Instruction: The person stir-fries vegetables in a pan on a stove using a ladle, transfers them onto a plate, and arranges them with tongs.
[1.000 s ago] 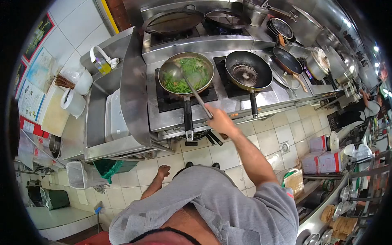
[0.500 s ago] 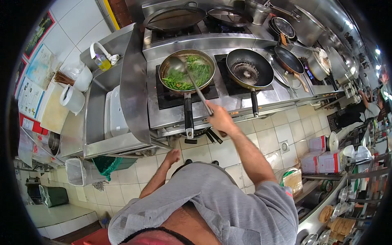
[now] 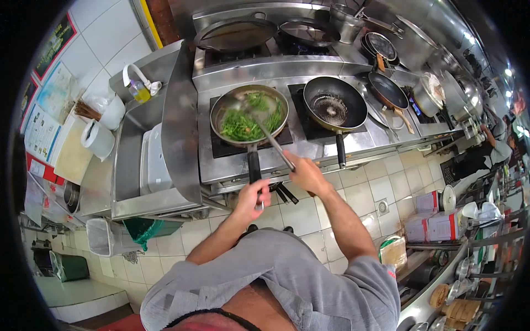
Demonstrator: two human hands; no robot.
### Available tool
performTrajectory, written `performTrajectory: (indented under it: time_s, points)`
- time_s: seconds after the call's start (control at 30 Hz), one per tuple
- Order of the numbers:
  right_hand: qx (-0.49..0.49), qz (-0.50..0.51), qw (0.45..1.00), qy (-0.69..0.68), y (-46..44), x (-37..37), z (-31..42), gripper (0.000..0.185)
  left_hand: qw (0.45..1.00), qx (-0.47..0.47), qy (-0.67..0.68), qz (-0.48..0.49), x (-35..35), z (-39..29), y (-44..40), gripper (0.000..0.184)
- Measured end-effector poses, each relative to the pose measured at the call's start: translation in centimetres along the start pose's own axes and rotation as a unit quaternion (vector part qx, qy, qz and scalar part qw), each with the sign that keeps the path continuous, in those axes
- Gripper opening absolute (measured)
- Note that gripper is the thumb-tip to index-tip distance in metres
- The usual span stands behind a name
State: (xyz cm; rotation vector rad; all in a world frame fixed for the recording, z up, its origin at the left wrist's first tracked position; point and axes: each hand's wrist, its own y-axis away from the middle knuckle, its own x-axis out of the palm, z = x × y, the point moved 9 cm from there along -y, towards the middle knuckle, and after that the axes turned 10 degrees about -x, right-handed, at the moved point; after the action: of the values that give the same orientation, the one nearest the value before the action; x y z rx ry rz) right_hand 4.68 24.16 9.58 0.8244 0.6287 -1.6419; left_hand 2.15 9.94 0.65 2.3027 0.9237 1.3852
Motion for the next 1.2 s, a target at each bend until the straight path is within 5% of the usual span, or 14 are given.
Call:
performTrajectory:
  time_s: [0.13, 0.2, 0.3, 0.37, 0.47, 0.67, 0.73, 0.83, 0.93, 1.07, 1.13, 1.2]
  points:
    - [-0.052, 0.026, 0.997, -0.057, 3.6, -1.6, 1.0, 0.062, 0.993, 0.001, -0.106, -0.044, -3.9, -2.6, -2.3, 0.027]
    - [-0.006, 0.039, 0.999, 0.032, 3.7, -2.1, 0.9, 0.064, 0.995, 0.020, -0.078, -0.051, -5.1, -4.2, -3.9, 0.027]
    - [-0.041, -0.041, 0.998, 0.004, 3.4, -1.7, -0.9, 0.063, 0.998, -0.063, -0.006, 0.001, -0.8, -0.1, 0.0, 0.019]
    - [-0.039, -0.057, 0.997, -0.016, 2.7, -1.6, -0.4, 0.062, 0.997, -0.018, -0.067, -0.018, -0.5, -0.6, 0.4, 0.021]
    - [0.066, -0.045, 0.993, -0.092, 2.9, -0.2, -0.4, 0.064, 0.999, -0.011, -0.037, -0.021, -5.7, -2.4, -5.1, 0.019]
    - [-0.063, 0.003, 0.986, -0.153, 2.4, 0.6, -1.3, 0.063, 0.996, -0.030, -0.083, -0.024, -2.9, -2.2, -2.8, 0.022]
    - [0.054, 0.073, 0.979, -0.181, 3.9, -2.7, -1.5, 0.062, 0.996, -0.036, -0.081, -0.007, -3.0, -2.3, -2.9, 0.023]
    - [0.063, 0.062, 0.991, -0.098, 3.3, -3.3, -2.4, 0.063, 0.994, -0.030, -0.105, -0.030, -3.7, -2.7, -2.8, 0.021]
    - [-0.040, -0.063, 0.997, -0.026, -0.1, 0.1, -0.9, 0.063, 0.989, -0.037, -0.142, -0.024, -4.7, -2.5, -2.9, 0.023]
    - [-0.071, -0.033, 0.992, -0.095, 0.2, 2.8, 1.2, 0.064, 0.995, 0.072, -0.034, -0.062, -5.2, -4.5, -1.6, 0.027]
    - [-0.003, 0.067, 0.987, -0.149, 2.6, -0.2, 2.0, 0.068, 0.958, 0.182, -0.164, -0.146, -10.1, -7.0, -0.6, 0.039]
    - [-0.044, 0.033, 0.992, -0.110, 2.5, 0.9, -2.8, 0.071, 0.845, 0.330, -0.371, -0.198, -6.4, -11.4, 5.6, 0.047]
